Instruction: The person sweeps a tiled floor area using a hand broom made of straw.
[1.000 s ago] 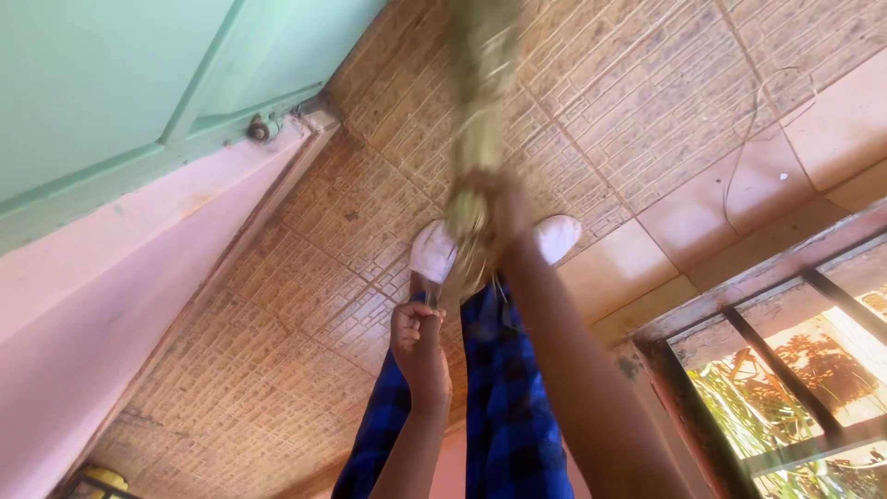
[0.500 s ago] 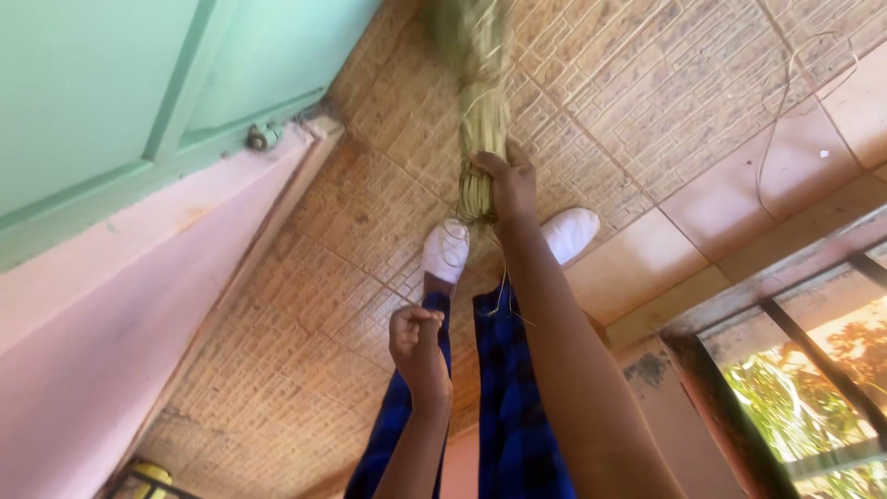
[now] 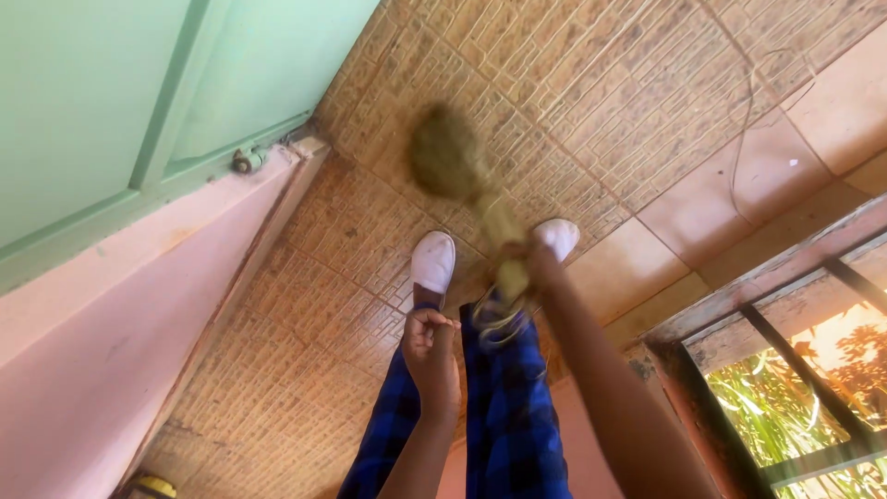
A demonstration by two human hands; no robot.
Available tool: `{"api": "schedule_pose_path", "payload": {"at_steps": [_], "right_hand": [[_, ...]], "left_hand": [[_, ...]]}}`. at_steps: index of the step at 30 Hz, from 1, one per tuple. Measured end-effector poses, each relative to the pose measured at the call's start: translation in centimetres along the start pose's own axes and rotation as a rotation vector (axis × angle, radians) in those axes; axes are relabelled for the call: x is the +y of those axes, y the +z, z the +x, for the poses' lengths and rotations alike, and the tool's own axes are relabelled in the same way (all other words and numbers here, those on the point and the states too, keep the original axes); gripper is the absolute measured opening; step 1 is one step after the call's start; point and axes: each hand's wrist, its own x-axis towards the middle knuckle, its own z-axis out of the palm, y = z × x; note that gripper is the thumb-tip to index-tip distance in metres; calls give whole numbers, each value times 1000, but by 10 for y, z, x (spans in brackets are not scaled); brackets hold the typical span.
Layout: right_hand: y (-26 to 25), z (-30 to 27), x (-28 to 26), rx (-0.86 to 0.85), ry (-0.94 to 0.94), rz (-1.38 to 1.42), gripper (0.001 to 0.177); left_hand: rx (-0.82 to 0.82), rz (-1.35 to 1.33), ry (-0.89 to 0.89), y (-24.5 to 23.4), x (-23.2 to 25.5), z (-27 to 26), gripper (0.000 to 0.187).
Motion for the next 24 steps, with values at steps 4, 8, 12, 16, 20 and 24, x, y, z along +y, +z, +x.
{"api": "schedule_pose_path", "payload": {"at_steps": [4, 8, 12, 16, 20, 24], "right_hand": [[-70, 17, -57, 116, -170, 534, 71], [-78, -25, -77, 238, -423, 413, 68], [-60, -66, -24, 61, -255, 332, 59], [-37, -45, 58, -63, -39, 116, 57], [-61, -8, 105, 45, 85, 272, 40], [-130, 47, 57, 224, 31, 684, 26]], "left_hand": [[5, 29, -11, 14, -2, -5, 11], [14, -12, -15, 40, -4, -14, 12], [-59, -78, -19, 71, 0, -24, 13], [-116, -61, -14, 95, 6, -34, 12], [-140, 42, -6, 109, 10, -36, 12], [-195, 18, 50, 116, 8, -39, 12]]}}
